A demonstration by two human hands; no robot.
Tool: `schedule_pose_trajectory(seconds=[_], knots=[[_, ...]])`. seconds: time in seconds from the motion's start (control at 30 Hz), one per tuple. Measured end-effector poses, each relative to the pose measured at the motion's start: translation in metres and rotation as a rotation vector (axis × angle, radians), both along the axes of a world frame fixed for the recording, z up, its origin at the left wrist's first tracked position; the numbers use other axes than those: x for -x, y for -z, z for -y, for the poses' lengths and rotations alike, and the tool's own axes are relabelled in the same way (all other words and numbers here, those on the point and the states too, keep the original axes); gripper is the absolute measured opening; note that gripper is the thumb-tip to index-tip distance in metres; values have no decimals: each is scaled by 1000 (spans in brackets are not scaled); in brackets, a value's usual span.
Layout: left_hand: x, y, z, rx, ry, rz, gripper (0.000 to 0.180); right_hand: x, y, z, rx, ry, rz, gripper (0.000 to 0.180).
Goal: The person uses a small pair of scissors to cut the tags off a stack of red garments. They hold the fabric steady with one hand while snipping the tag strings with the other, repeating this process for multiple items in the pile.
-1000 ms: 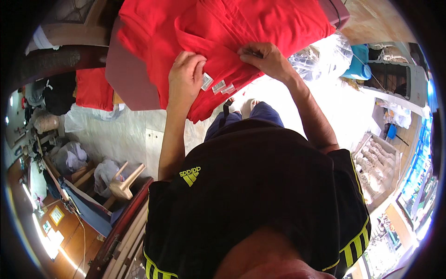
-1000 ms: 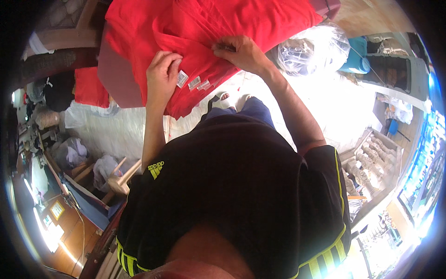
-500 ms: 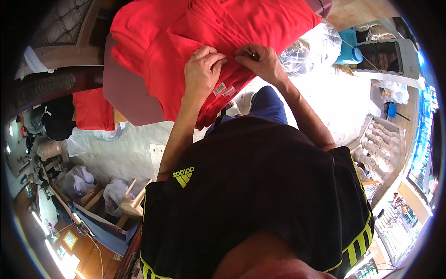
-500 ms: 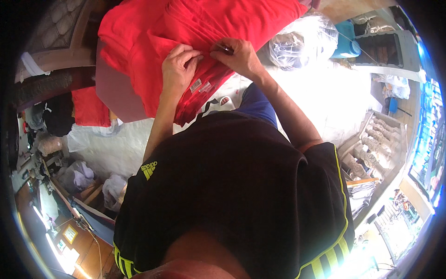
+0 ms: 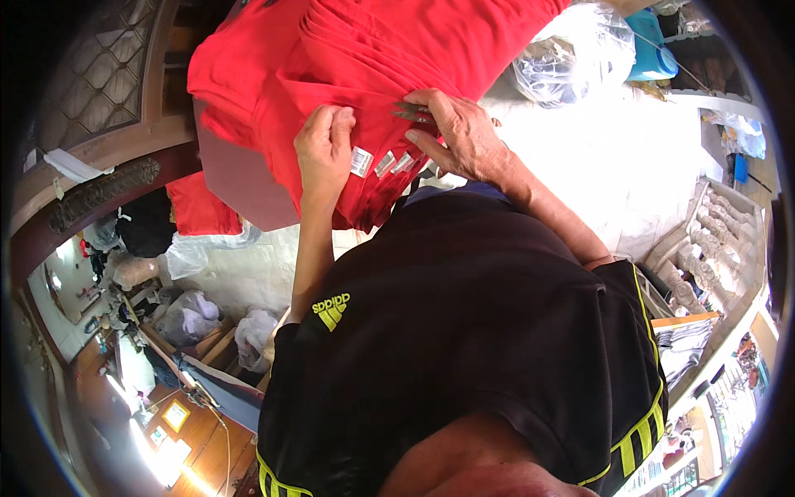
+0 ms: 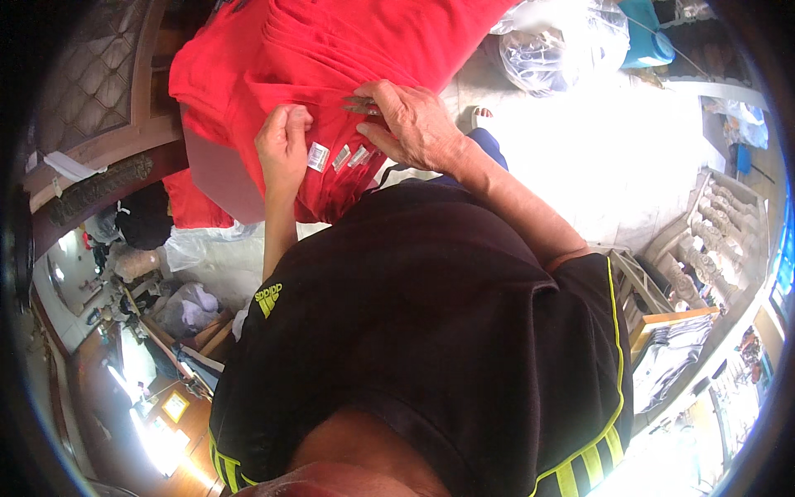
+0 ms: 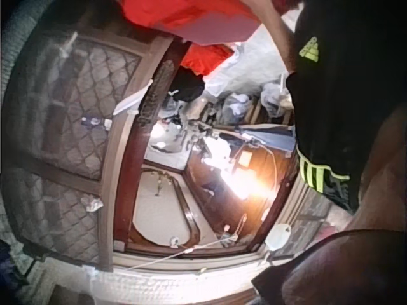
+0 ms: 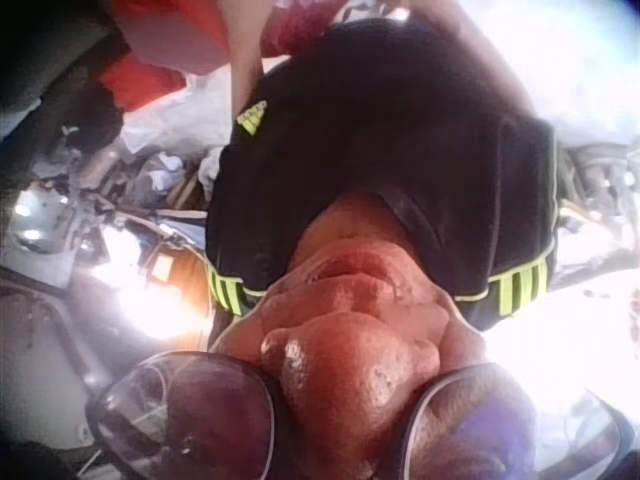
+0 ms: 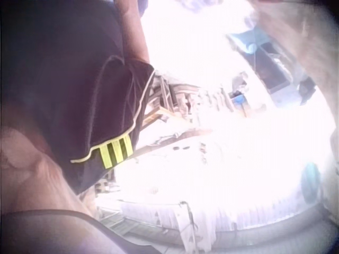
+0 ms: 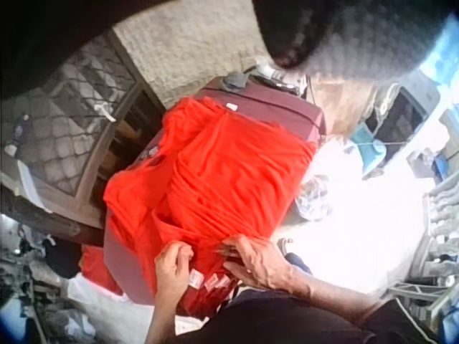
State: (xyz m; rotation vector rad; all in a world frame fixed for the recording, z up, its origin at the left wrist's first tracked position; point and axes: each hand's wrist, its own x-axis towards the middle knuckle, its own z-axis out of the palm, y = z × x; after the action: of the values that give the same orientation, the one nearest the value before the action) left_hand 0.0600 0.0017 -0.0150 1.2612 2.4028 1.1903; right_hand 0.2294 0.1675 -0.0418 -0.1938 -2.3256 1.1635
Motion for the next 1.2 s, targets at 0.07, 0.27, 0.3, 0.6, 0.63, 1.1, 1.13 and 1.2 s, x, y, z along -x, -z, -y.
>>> schedule_pose_trajectory(seconds=[0.07, 0.27, 0.3, 0.6, 0.63, 1.1, 1.13, 1.2], knots=[[-3, -3, -5, -73, 43, -45, 10, -1, 3, -1, 104, -14, -4, 35], [-12, 1, -28, 13, 157, -337, 25, 1, 11, -8, 390, -22, 41, 33], [-10, 3, -28, 7, 162, -335, 22, 1, 10, -8, 398, -22, 48, 32], [-1, 1, -25, 33, 174, -241, 7, 5, 0, -1, 44, 38, 86, 24], [-1, 0, -26, 44, 186, -261, 7, 9, 1, 1, -14, 59, 98, 24], [-5, -5, -29, 86, 205, -402, 13, 26, -7, 4, -203, 73, 126, 18], [-5, -4, -29, 67, 186, -366, 13, 23, -8, 1, -155, 61, 133, 18], [-3, 0, -24, -3, 162, -283, 16, 17, -8, -8, 13, 27, 171, 19]])
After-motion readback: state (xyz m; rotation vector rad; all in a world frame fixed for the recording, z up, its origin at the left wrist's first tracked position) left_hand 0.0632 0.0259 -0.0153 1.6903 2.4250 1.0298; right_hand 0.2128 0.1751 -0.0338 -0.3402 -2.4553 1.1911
